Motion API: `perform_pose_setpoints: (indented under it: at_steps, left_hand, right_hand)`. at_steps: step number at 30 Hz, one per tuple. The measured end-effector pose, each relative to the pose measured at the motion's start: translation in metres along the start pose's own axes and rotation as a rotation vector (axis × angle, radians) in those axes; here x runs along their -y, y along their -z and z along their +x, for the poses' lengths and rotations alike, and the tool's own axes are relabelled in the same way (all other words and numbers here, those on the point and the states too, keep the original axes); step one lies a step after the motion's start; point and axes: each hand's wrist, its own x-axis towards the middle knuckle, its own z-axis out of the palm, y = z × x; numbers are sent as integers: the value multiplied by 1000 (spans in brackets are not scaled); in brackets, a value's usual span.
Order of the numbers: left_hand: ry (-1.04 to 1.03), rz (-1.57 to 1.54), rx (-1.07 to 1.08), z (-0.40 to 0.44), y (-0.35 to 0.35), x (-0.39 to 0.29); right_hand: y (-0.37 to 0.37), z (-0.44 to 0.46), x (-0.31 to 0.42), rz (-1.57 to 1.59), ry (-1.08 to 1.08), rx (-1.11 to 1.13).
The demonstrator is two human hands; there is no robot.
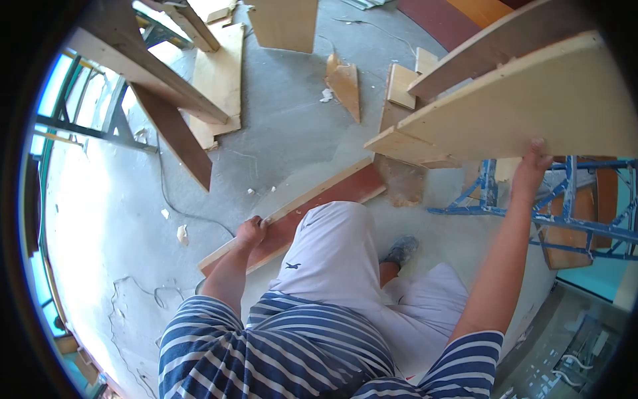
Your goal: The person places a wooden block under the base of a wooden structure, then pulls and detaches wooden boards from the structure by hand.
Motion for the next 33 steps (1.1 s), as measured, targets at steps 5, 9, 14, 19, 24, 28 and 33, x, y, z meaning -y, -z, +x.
perform_pose_setpoints:
  at_steps: [5, 9, 14, 19, 24, 28, 33]
  left_hand:
    - [12, -24, 66, 5, -7, -14]
    - [22, -48, 106, 5, -13, -21]
    - [43, -81, 85, 2, -14, -20]
    - [27, -44, 54, 12, -15, -31]
    - [10, -15, 27, 7, -13, -37]
    - [12, 6, -1, -3, -20, -33]
    - [25, -33, -64, -23, -19, -6]
  right_hand:
    - [-2, -1, 6, 25, 5, -4]
    - [3, -1, 9, 73, 45, 65]
    - [-1, 1, 0, 85, -44, -4]
    - [3, 8, -14, 4, 26, 10]
    - [1, -1, 4, 99, 67, 20]
    - [1, -7, 21, 184, 94, 46]
    - [1, -8, 21, 211, 27, 64]
